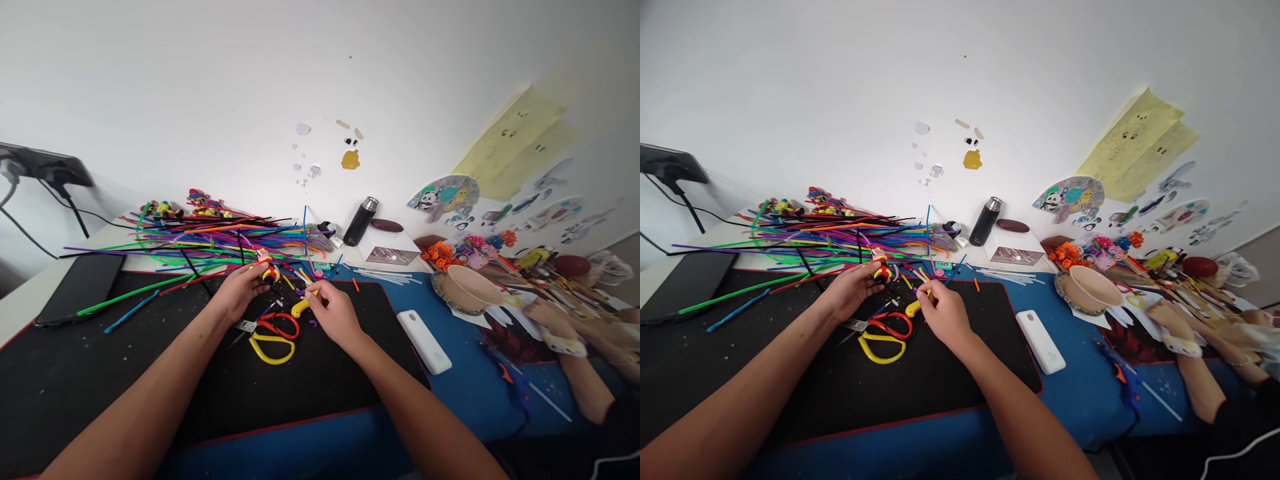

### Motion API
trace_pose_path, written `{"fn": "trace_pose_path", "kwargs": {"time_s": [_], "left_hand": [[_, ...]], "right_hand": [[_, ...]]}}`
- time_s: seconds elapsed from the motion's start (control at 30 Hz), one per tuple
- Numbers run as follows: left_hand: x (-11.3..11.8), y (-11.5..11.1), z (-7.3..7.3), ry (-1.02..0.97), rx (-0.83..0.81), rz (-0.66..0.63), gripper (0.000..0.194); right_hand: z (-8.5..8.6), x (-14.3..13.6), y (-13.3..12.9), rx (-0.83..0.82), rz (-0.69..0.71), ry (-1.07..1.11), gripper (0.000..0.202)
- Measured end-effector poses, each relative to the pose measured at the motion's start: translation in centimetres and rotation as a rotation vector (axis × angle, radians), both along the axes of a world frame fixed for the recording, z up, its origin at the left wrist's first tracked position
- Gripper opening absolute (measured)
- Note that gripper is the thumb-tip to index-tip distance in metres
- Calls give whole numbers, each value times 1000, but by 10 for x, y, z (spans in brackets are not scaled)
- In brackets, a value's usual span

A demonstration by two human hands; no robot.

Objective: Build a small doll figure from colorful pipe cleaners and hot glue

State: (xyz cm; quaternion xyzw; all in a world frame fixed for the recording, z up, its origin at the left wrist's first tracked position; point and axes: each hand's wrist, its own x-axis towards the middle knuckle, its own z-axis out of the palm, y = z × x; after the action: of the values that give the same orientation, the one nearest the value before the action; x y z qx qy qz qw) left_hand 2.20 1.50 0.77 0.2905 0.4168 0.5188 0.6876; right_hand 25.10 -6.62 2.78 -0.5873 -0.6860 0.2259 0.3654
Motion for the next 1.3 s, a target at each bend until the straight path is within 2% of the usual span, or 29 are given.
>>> {"fn": "trace_pose_path", "kwargs": {"time_s": [0.13,0.27,0.37,0.47,0.63,0.8,0.97,1.07,1.2,1.3], "left_hand": [[1,0,0,7,-7,-7,34],[1,-2,0,16,-1,-31,38],[0,-2,-2,33,-11,-40,38],[0,-1,-3,32,-21,-39,36],[1,-2,-3,29,-1,-58,38],[0,0,-4,38,7,-64,38],[0,-1,-2,26,-5,-73,41],[1,-2,-1,22,6,-85,41],[0,-2,-3,33,27,-86,43],[-1,1,-6,38,29,-73,44]], "right_hand": [[3,7,-8,-84,40,-138,26],[4,-8,-11,-189,109,-290,36],[-1,-21,-10,-220,148,-366,31],[-8,-28,-9,-219,127,-399,30],[-7,-27,-11,-234,99,-366,22],[-4,-18,-19,-237,89,-422,15],[0,0,-33,-269,57,-472,23],[4,5,-36,-220,11,-447,29],[7,-1,-34,-180,-86,-439,40],[5,-11,-30,-201,-89,-488,53]]}}
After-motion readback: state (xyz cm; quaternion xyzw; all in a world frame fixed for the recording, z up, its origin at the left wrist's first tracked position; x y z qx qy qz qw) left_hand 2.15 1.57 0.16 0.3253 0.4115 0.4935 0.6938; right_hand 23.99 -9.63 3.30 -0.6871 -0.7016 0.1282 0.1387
